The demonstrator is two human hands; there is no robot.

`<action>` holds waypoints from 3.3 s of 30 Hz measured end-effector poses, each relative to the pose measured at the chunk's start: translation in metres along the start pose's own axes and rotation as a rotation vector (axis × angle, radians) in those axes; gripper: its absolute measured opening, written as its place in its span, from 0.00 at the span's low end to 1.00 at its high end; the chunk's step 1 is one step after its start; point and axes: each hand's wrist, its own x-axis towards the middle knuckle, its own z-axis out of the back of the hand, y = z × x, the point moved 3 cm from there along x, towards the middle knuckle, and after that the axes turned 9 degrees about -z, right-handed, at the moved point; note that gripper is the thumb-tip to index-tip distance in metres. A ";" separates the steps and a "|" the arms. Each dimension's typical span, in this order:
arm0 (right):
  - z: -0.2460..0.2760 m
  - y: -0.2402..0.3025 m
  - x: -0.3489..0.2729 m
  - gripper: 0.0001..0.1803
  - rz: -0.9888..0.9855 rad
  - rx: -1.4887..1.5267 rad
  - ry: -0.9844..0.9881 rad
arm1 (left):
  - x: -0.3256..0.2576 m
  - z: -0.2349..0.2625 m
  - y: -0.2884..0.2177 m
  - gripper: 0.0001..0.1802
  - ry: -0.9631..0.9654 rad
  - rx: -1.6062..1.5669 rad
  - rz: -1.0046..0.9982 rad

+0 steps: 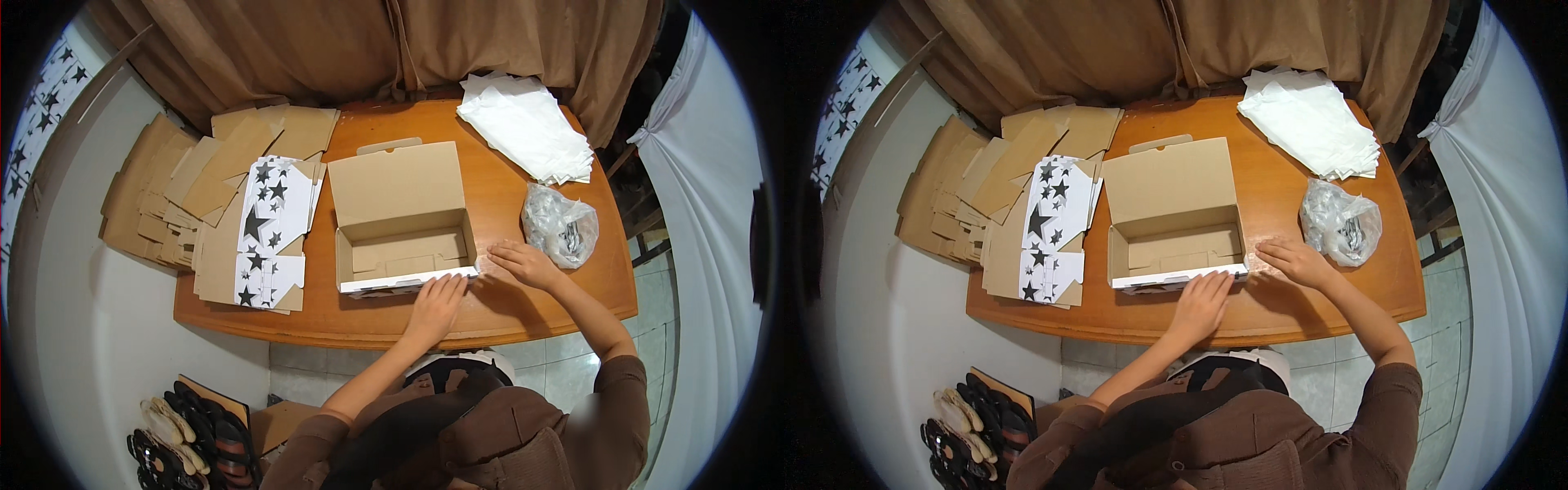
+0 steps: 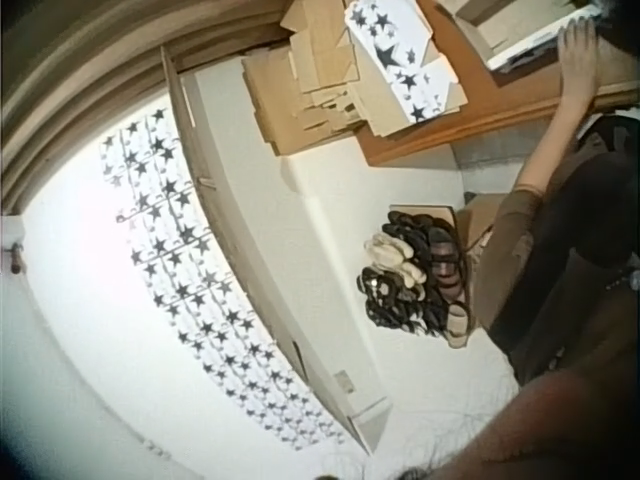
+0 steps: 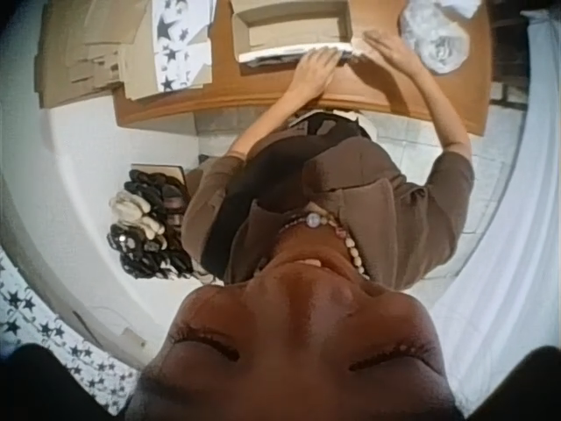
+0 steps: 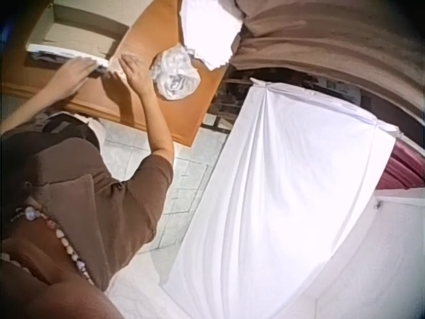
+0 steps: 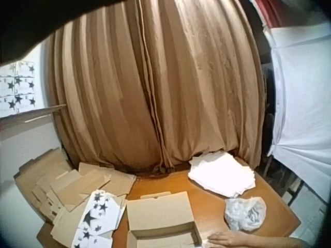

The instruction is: Fold a cardboard shoebox and prepare it with tissue paper.

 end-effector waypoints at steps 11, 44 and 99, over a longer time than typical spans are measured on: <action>-0.030 -0.016 0.027 0.19 0.453 -0.102 0.100 | 0.031 -0.040 -0.014 0.23 -0.106 -0.069 0.224; -0.045 -0.031 0.042 0.14 0.502 -0.027 0.043 | 0.044 -0.040 -0.017 0.12 -0.296 0.166 0.261; -0.198 0.091 0.331 0.06 0.348 -0.379 0.663 | -0.088 0.063 0.197 0.15 0.306 -0.253 0.894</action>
